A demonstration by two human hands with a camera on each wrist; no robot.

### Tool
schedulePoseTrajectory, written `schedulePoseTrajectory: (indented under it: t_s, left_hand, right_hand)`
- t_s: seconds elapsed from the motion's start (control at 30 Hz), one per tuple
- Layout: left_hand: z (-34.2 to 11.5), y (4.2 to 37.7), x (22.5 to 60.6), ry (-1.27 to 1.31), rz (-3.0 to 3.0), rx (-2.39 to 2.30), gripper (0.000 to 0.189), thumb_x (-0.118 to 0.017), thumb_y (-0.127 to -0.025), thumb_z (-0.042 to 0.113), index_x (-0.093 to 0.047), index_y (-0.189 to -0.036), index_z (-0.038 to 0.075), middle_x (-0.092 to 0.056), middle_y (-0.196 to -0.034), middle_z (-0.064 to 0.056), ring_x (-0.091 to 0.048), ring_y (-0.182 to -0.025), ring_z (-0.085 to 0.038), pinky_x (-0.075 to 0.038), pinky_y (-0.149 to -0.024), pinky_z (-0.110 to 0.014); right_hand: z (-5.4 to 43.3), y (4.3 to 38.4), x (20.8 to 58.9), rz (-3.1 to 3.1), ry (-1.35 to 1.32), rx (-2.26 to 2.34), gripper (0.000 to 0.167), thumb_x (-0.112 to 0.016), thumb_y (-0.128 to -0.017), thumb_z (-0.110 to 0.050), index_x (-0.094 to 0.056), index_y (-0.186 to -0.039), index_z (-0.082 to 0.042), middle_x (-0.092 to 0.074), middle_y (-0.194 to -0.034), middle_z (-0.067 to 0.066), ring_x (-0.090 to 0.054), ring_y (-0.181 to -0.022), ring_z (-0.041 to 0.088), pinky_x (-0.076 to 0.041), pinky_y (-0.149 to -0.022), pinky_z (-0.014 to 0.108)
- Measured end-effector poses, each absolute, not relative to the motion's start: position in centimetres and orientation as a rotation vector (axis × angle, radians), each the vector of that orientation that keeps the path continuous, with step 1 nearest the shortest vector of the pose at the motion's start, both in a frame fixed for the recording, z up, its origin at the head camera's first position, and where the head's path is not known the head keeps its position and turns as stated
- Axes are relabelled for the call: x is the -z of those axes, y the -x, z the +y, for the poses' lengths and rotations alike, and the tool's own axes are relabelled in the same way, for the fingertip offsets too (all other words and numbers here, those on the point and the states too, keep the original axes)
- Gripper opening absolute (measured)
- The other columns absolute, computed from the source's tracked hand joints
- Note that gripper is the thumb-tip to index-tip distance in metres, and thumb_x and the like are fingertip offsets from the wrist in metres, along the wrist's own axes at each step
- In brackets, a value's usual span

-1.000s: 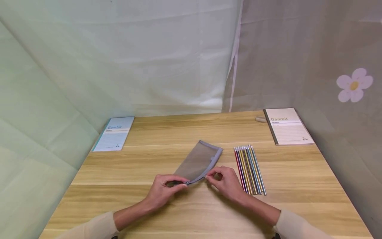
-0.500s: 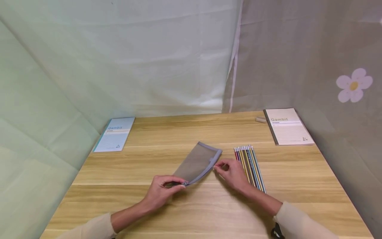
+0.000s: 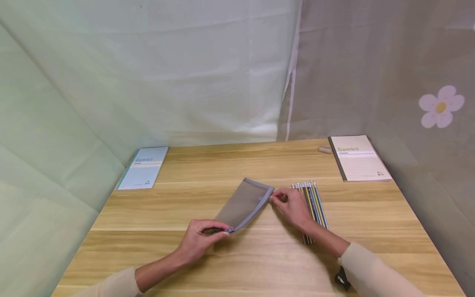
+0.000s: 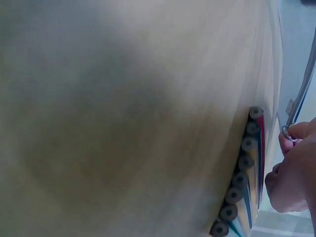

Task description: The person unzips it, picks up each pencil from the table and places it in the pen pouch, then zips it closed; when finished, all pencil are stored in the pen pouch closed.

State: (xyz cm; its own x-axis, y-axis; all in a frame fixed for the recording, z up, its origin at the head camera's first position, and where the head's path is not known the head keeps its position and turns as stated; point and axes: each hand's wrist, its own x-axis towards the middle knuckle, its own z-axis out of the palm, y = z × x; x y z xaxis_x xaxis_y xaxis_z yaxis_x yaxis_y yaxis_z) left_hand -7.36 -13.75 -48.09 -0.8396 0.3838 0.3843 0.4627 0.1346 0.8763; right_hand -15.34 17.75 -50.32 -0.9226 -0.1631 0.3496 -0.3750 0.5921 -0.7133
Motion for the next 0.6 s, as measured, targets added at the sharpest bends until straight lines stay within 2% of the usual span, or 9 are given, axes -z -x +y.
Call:
schedulePoseTrajectory:
  t_s: [0.23,0.43,0.6]
  left_hand:
    - [-13.7,7.1,47.9,0.876,-2.304,1.856,0.011,-0.085,-0.089,0.005,-0.082,-0.100,0.007,-0.081,-0.096,-0.005,-0.078,-0.086,-0.017,-0.064,-0.077,-0.037]
    - [-13.7,7.0,47.8,0.877,-2.307,1.858,0.011,-0.085,-0.089,0.006,-0.082,-0.100,0.006,-0.081,-0.097,-0.004,-0.078,-0.086,-0.016,-0.064,-0.076,-0.036]
    - [-13.8,6.9,47.8,0.867,-2.323,1.843,0.011,-0.085,-0.089,0.008,-0.082,-0.100,0.007,-0.081,-0.097,-0.003,-0.078,-0.086,-0.017,-0.063,-0.078,-0.036]
  right_hand:
    - [17.9,16.6,49.8,-2.582,-0.402,-1.141,0.004,-0.083,-0.091,-0.007,-0.081,-0.088,-0.009,-0.077,-0.082,-0.001,-0.056,-0.065,0.008,-0.045,-0.059,0.026]
    - [17.9,17.8,49.5,-2.629,-0.368,-1.138,0.006,-0.081,-0.094,-0.010,-0.081,-0.091,-0.006,-0.077,-0.082,0.001,-0.047,-0.058,0.009,-0.037,-0.052,0.026]
    - [18.0,18.6,49.3,-2.648,-0.349,-1.116,0.004,-0.081,-0.094,-0.010,-0.081,-0.092,-0.006,-0.078,-0.087,0.005,-0.045,-0.059,0.011,-0.035,-0.052,0.028]
